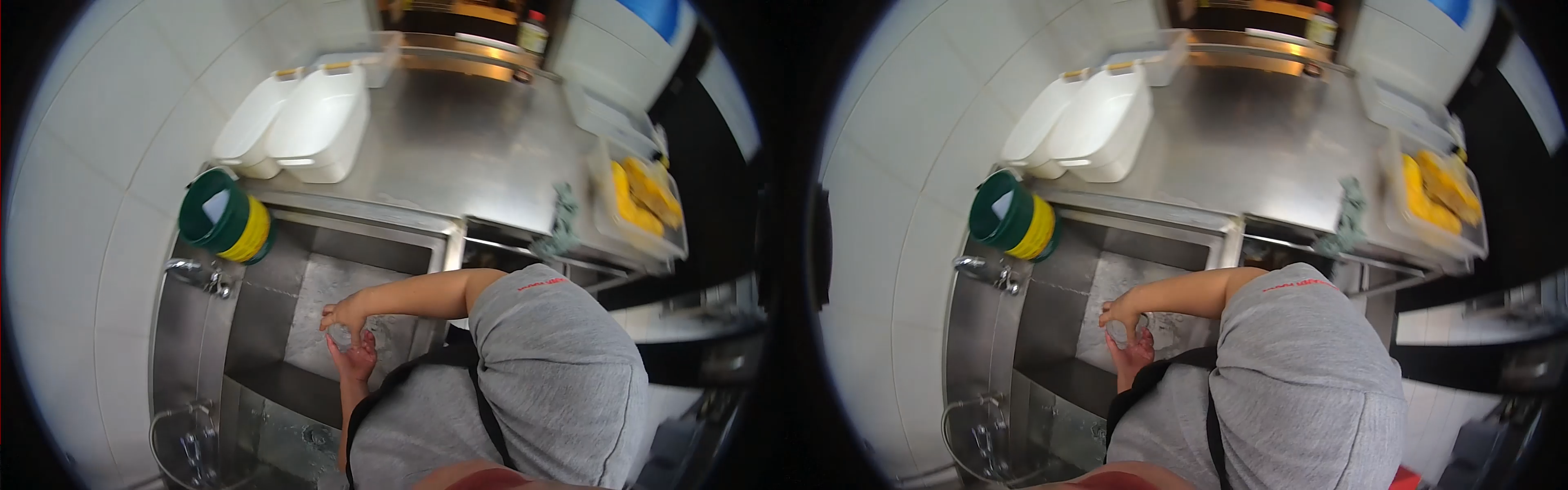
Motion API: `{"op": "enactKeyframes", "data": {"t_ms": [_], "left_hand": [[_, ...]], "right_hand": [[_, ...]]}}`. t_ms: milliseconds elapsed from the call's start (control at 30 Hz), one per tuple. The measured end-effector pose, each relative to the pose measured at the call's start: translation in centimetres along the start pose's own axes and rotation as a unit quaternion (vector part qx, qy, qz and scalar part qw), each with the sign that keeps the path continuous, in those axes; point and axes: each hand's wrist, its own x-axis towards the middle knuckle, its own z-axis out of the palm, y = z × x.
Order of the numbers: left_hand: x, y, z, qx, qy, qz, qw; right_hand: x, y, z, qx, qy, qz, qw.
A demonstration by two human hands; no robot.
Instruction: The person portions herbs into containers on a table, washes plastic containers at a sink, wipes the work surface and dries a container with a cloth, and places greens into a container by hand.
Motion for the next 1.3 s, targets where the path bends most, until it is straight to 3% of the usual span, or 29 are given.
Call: {"op": "enactKeyframes", "data": {"t_ms": [33,100,167,233,300,333,400,433,467,500,533,633,700,733,767,800,833,867,933,1000,1033,1100,1133,1200,1233,1300], "left_hand": [[0.1,0.1,-0.1,0.047,-0.023,-0.007,0.999],[-0.1,0.2,1.5,0.126,-0.057,-0.026,0.990],[-2.4,0.1,5.7,0.187,-0.106,0.049,0.975],[-3.8,1.7,8.9,0.249,-0.189,0.054,0.948],[-8.0,1.4,14.0,0.379,-0.278,0.116,0.875],[-9.5,1.7,15.5,0.393,-0.287,0.104,0.868],[-11.3,3.3,17.2,0.530,-0.299,0.270,0.746],[-10.3,3.7,17.1,0.502,-0.291,0.362,0.729],[-8.1,4.6,15.7,0.467,-0.278,0.450,0.709],[-2.6,9.7,11.9,0.508,-0.184,0.315,0.780],[-2.0,10.1,9.4,0.518,-0.186,0.309,0.776],[-0.7,11.2,8.6,0.667,-0.061,0.224,0.708],[0.5,8.7,3.6,0.716,0.046,0.155,0.679],[0.1,7.7,-1.1,0.728,0.119,0.117,0.665],[3.8,10.3,-4.0,0.758,-0.013,0.172,0.629],[2.7,7.1,-2.2,0.759,0.106,0.200,0.610],[5.5,7.6,-3.0,0.781,0.160,0.181,0.576],[5.3,6.2,-3.1,0.785,0.115,0.264,0.549],[2.6,2.4,-0.3,0.731,0.106,0.272,0.616],[2.6,3.9,0.9,0.738,0.080,0.362,0.565],[3.4,5.8,1.1,0.711,0.101,0.401,0.569],[0.8,7.5,4.2,0.600,0.139,0.452,0.645],[0.1,9.0,5.1,0.545,0.136,0.473,0.679],[-1.0,13.0,7.6,0.496,0.136,0.475,0.714],[-0.4,15.2,8.0,0.493,0.141,0.475,0.715],[0.8,20.2,9.3,0.280,0.044,0.439,0.853]], "right_hand": [[-1.5,-0.9,0.5,0.009,0.015,0.023,1.000],[-5.9,-4.5,-0.6,0.001,0.154,0.090,0.984],[-8.9,-7.9,-2.2,-0.095,0.304,0.078,0.945],[-11.1,-10.6,-4.6,-0.096,0.401,0.046,0.910],[-14.2,-14.7,-7.7,-0.096,0.455,0.050,0.884],[-14.9,-15.1,-8.4,-0.087,0.538,0.019,0.838],[-17.0,-16.1,-9.6,-0.034,0.658,-0.016,0.752],[-17.6,-14.3,-9.0,-0.042,0.669,-0.007,0.742],[-18.3,-11.4,-7.3,-0.101,0.598,0.068,0.792],[-18.7,-9.9,-5.5,-0.148,0.515,0.140,0.833],[-20.3,-9.7,-5.2,-0.192,0.114,0.312,0.924],[-26.8,-12.9,1.4,-0.027,0.429,0.272,0.861],[-31.1,-13.1,4.8,-0.088,0.525,0.239,0.812],[-33.6,-12.9,6.4,-0.031,0.519,0.257,0.815],[-36.1,-11.7,8.4,-0.037,0.519,0.250,0.817],[-38.8,-11.8,9.8,-0.048,0.501,0.295,0.812],[-41.1,-11.2,12.0,-0.048,0.529,0.317,0.786],[-43.7,-11.4,13.7,-0.017,0.517,0.379,0.767],[-48.4,-8.5,21.3,-0.042,0.568,0.444,0.692],[-52.5,-8.6,28.1,-0.004,0.506,0.606,0.614],[-55.3,-6.9,34.1,0.012,0.468,0.664,0.584],[-58.5,-8.6,43.9,0.044,0.385,0.730,0.562],[-58.6,-11.7,43.7,0.238,0.302,0.772,0.507],[-60.7,-11.6,57.5,0.117,0.205,0.841,0.487],[-60.2,-14.6,58.4,0.179,0.184,0.849,0.462],[-58.6,-18.9,57.0,0.297,0.243,0.829,0.407]]}}
